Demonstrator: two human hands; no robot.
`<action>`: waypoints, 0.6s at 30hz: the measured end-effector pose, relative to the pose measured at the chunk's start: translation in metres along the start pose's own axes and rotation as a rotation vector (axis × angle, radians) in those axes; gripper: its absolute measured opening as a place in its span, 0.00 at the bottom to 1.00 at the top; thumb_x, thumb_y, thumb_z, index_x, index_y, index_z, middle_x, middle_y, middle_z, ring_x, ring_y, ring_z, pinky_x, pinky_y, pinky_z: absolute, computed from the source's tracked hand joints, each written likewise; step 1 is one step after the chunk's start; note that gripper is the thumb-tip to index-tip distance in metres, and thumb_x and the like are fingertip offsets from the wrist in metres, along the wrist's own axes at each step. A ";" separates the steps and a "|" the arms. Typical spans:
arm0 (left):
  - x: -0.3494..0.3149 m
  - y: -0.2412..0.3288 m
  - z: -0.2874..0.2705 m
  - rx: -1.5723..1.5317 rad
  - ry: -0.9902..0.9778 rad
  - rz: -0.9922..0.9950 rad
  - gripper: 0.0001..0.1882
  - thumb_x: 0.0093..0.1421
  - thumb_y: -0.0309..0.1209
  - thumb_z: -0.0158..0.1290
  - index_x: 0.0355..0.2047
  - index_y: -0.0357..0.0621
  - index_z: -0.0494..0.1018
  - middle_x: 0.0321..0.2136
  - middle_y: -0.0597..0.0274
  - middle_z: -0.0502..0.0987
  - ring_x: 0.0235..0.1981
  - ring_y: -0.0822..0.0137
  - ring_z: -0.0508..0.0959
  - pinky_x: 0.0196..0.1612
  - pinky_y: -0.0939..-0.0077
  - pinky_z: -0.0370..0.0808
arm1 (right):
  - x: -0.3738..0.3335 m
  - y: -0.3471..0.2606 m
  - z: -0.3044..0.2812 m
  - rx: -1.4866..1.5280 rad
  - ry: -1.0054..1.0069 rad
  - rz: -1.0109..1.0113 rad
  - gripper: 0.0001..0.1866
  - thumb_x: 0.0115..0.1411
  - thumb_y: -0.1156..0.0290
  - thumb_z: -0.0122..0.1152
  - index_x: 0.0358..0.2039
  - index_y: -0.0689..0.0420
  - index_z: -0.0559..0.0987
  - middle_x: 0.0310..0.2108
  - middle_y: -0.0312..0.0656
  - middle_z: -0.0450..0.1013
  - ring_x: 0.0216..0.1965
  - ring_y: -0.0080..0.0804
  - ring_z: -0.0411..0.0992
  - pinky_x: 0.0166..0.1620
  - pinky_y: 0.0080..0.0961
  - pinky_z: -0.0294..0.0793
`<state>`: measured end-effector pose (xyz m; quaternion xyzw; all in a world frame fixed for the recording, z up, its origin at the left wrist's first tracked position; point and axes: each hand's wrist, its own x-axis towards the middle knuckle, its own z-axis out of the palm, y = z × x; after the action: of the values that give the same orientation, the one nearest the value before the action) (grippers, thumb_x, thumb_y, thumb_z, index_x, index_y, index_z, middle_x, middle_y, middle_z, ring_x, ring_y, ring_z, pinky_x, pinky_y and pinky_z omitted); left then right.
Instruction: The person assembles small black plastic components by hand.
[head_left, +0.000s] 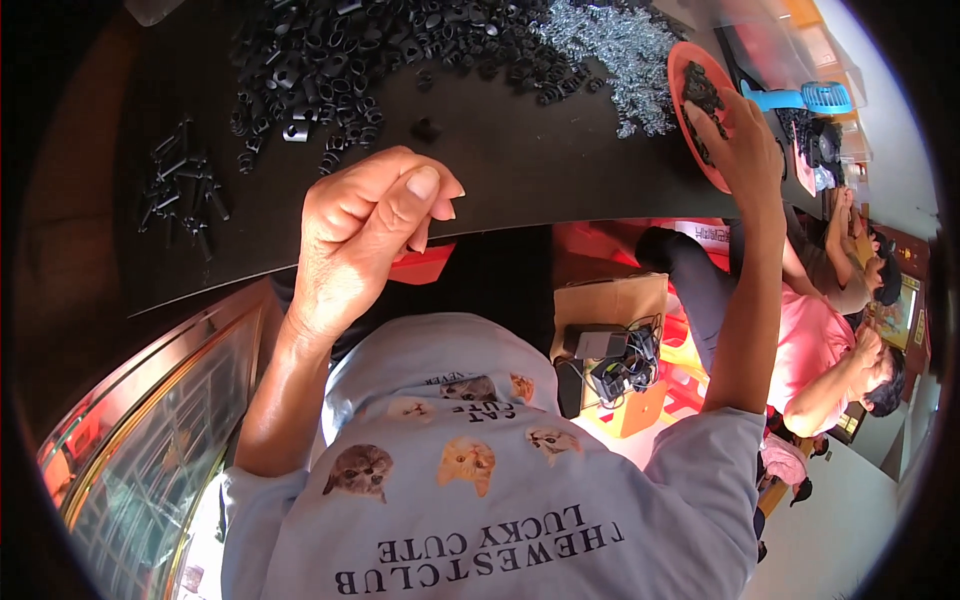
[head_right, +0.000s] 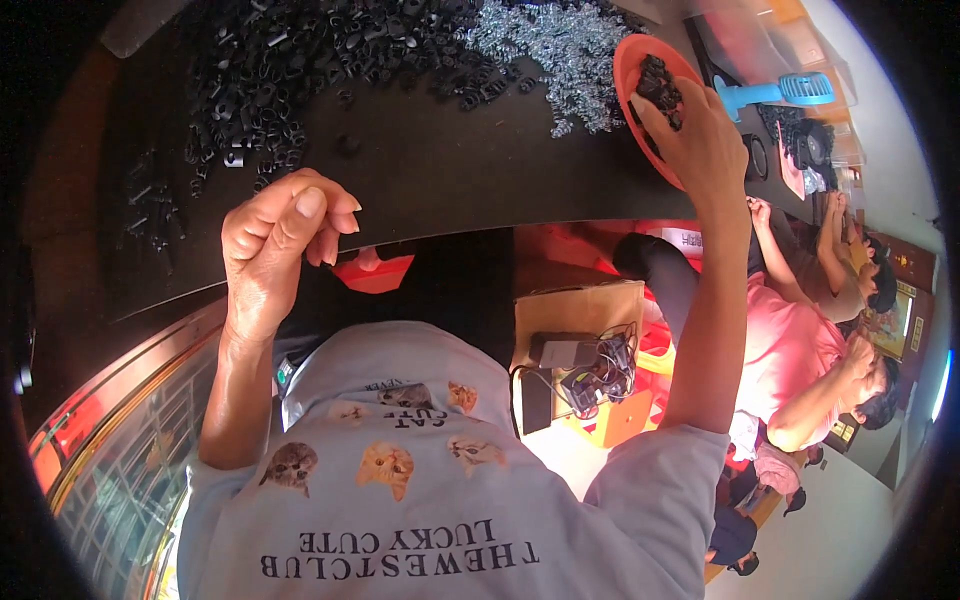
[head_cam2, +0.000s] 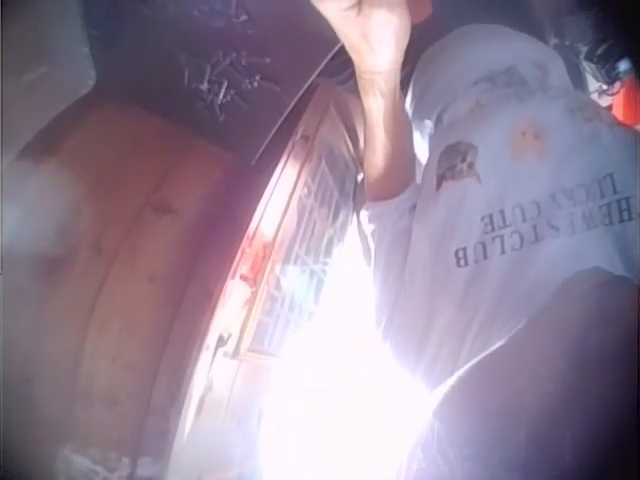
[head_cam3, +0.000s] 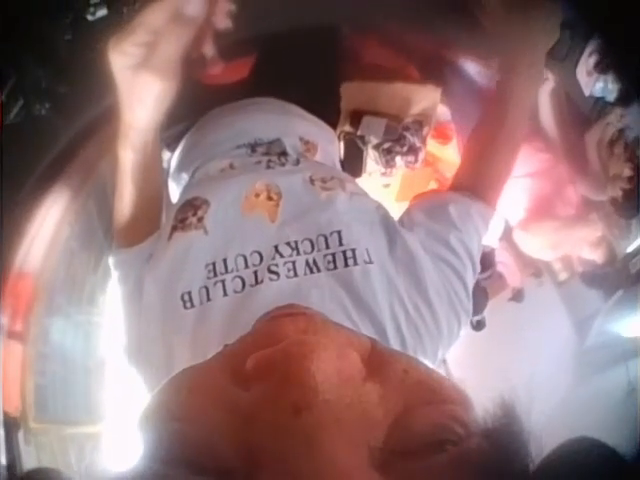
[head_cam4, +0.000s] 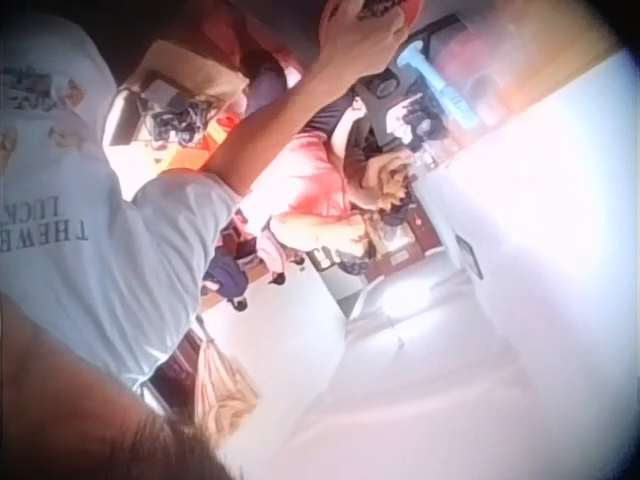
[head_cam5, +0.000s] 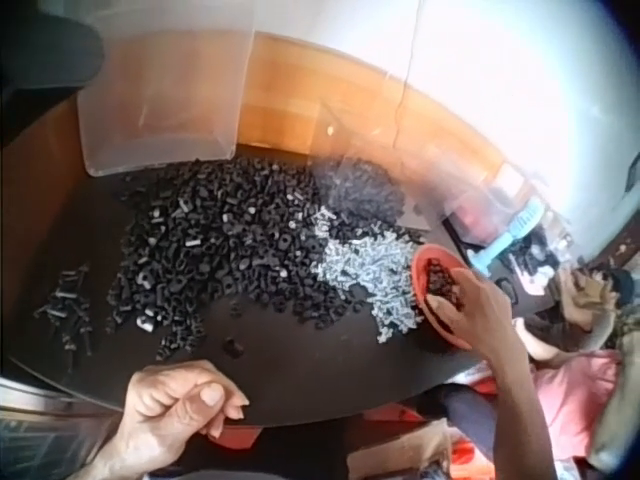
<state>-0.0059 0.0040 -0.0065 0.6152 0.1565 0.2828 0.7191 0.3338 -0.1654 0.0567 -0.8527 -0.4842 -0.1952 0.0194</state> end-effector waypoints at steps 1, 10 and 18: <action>0.000 0.000 0.000 0.010 0.009 0.006 0.14 0.69 0.32 0.49 0.32 0.34 0.78 0.25 0.64 0.76 0.20 0.79 0.70 0.24 0.85 0.66 | -0.001 0.006 0.002 -0.002 0.008 -0.006 0.22 0.58 0.53 0.65 0.43 0.59 0.78 0.36 0.46 0.76 0.34 0.45 0.76 0.36 0.36 0.74; -0.001 0.000 0.003 0.241 -0.015 0.072 0.13 0.68 0.31 0.52 0.30 0.34 0.76 0.22 0.62 0.74 0.22 0.73 0.72 0.28 0.78 0.70 | 0.002 -0.072 -0.005 0.592 -0.001 -0.182 0.12 0.61 0.66 0.61 0.41 0.58 0.78 0.33 0.45 0.73 0.31 0.42 0.74 0.35 0.33 0.73; -0.003 -0.010 0.005 0.412 -0.042 0.248 0.13 0.68 0.30 0.51 0.29 0.32 0.77 0.23 0.61 0.75 0.23 0.73 0.73 0.27 0.78 0.70 | 0.051 -0.150 0.025 0.450 -0.086 -0.349 0.12 0.62 0.63 0.57 0.42 0.56 0.77 0.39 0.45 0.70 0.41 0.48 0.75 0.42 0.44 0.75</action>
<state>-0.0029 -0.0025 -0.0157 0.7691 0.1192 0.3184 0.5412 0.2396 -0.0382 0.0279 -0.7381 -0.6552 -0.0469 0.1540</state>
